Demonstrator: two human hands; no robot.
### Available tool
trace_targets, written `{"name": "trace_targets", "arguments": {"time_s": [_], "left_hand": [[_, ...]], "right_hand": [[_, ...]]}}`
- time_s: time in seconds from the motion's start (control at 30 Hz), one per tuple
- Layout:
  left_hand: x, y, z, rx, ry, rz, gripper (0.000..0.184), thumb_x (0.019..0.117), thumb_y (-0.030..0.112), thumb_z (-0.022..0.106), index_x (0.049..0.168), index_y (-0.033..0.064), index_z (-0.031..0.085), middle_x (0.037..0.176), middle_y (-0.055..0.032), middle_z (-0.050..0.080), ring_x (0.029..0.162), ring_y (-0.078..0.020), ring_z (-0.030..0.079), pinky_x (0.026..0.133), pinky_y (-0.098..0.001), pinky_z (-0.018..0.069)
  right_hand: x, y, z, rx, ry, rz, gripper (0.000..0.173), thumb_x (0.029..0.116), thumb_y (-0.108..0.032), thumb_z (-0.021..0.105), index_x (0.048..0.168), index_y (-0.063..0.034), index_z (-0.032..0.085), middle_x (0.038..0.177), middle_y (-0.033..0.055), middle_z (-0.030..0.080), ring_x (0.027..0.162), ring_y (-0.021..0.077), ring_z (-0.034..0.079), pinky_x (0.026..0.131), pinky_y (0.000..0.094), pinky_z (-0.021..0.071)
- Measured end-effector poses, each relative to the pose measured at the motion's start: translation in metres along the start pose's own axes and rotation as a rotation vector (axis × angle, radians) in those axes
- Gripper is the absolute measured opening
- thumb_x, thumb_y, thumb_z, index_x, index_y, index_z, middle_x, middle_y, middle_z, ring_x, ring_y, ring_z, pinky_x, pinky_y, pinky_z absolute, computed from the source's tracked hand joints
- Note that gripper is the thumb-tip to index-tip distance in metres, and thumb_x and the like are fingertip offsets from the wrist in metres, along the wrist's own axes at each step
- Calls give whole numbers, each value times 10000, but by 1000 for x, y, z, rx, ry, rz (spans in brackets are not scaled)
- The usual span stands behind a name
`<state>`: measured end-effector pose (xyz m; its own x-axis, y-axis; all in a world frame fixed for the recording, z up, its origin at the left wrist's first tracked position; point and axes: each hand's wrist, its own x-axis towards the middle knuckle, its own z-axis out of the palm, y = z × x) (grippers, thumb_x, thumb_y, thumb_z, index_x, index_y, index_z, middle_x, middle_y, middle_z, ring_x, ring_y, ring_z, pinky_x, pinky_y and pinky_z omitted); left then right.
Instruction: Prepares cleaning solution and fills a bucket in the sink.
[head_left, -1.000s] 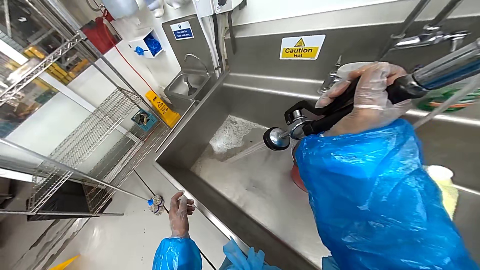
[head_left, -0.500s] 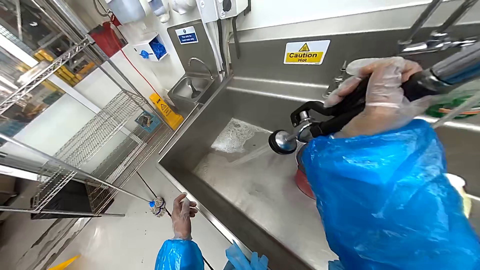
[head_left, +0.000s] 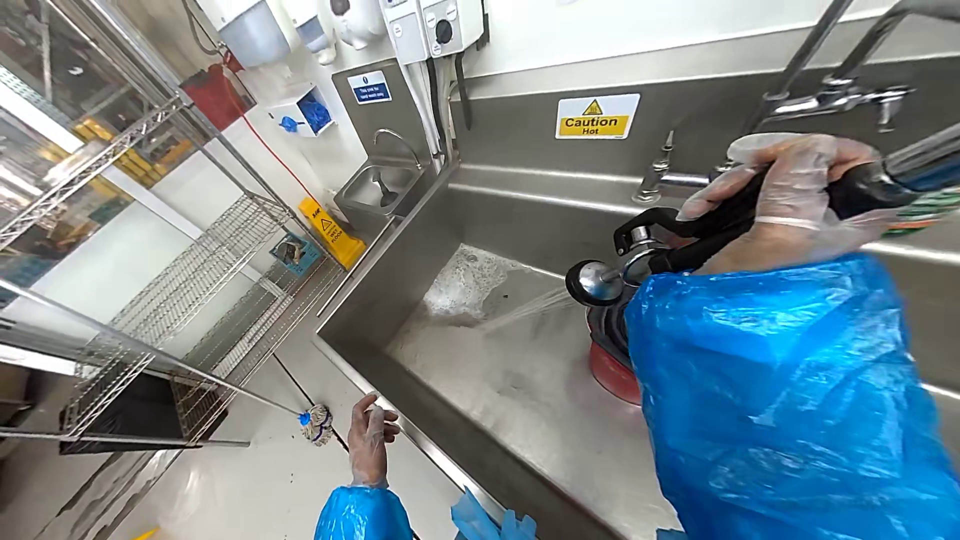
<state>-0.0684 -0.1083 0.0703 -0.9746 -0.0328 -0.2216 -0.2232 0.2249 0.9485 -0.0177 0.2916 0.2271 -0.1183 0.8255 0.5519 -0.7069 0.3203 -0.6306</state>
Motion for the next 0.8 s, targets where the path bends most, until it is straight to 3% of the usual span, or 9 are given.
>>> {"name": "trace_targets", "arguments": {"time_s": [0.27, 0.43, 0.67, 0.8], "left_hand": [[0, 1, -2, -7, 16, -3, 312, 1082, 68, 389, 1347, -58, 497, 809, -112, 706, 601, -131, 666, 553, -247, 542], [3, 1, 3, 15, 6, -14, 319, 1085, 80, 411, 1359, -54, 503, 824, -121, 711, 620, -146, 676, 574, -264, 553], [1, 4, 17, 27, -53, 11, 318, 1076, 64, 403, 1355, -41, 512, 819, -111, 719, 618, -135, 674, 568, -252, 545], [2, 4, 13, 35, -35, 18, 328, 1079, 80, 404, 1364, -46, 504, 824, -113, 715, 626, -146, 680, 569, -262, 553]], "right_hand": [[5, -18, -3, -94, -42, 71, 134, 1067, -108, 474, 986, -178, 555, 720, -100, 667, 606, 69, 673, 590, 223, 594], [-6, -30, -51, -152, -161, 90, 122, 1076, -173, 450, 1039, -159, 566, 797, -100, 682, 633, 63, 678, 590, 214, 599], [2, -21, -69, -100, 16, 47, 156, 1080, -129, 415, 994, -153, 543, 737, -74, 662, 606, 91, 677, 574, 230, 598], [16, -11, -66, -114, -19, -23, 182, 1103, -146, 394, 1032, -145, 561, 788, -79, 679, 657, 85, 686, 627, 236, 598]]}}
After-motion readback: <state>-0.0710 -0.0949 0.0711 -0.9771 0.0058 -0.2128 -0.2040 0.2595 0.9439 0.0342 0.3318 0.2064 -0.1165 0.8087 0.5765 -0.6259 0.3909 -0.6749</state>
